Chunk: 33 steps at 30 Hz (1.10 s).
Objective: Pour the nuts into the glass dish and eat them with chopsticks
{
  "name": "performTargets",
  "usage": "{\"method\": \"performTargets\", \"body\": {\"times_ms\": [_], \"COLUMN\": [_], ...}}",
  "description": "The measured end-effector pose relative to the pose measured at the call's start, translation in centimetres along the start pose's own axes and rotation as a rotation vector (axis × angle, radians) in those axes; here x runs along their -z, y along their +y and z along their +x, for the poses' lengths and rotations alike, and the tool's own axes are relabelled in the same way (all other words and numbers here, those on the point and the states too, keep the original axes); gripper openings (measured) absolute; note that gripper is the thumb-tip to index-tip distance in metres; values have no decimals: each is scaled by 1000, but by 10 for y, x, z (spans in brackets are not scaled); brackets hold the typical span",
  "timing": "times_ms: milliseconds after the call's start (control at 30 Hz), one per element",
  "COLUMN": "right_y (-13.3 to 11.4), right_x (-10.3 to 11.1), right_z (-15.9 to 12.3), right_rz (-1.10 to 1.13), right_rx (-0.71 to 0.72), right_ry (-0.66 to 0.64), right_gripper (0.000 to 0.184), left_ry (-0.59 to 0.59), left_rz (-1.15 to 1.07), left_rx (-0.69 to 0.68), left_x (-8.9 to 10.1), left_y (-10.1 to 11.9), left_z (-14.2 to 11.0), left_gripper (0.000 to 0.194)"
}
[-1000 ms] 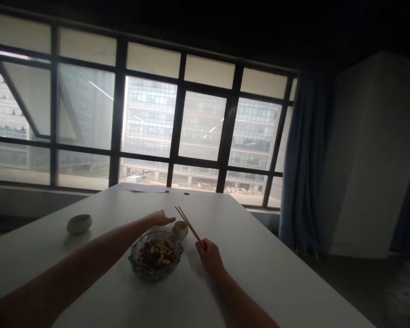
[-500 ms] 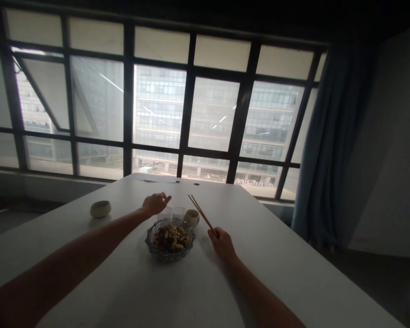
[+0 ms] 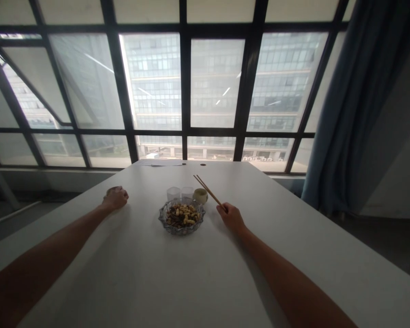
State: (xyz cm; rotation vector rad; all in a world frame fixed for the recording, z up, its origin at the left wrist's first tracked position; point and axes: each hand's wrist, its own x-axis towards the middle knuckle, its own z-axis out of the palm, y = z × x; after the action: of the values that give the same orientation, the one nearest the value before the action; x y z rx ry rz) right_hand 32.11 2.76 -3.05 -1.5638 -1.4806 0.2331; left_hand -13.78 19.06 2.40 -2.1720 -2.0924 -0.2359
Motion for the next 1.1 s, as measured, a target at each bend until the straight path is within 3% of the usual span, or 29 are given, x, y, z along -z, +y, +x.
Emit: {"method": "performTargets", "body": {"times_ms": [433,667,800,867,933,1033,1100], "right_y": [0,-1,-10,-20,-34,-56,-66], "right_x": [0,-2,0,0,0,-4,-6], "right_z": [-1,-1,-4,-9,-14,-23,-28], "right_rz": [-19,-12,-1,22,50,58,46], "right_rx": [0,14,58,137,251,383,425], "right_ry": [-15,-15,25,65,104,92,51], "right_gripper": [43,43,52,53,50,47,46], "left_ry": [100,72,238,297,240,-19,-196], "left_rz": [-320,-464,-512,-586,-721,-1003,-1209], "left_rx": [-302,-325,-357,-387,-452,-604,-684], "left_x": [-1,0,11,23,36,50,55], "left_y": [89,102,105,114,129,159,180], "left_z": [-42,-55,-56,-60,-67,-82,-92], "left_gripper": [42,41,25,27,41,65,70]}}
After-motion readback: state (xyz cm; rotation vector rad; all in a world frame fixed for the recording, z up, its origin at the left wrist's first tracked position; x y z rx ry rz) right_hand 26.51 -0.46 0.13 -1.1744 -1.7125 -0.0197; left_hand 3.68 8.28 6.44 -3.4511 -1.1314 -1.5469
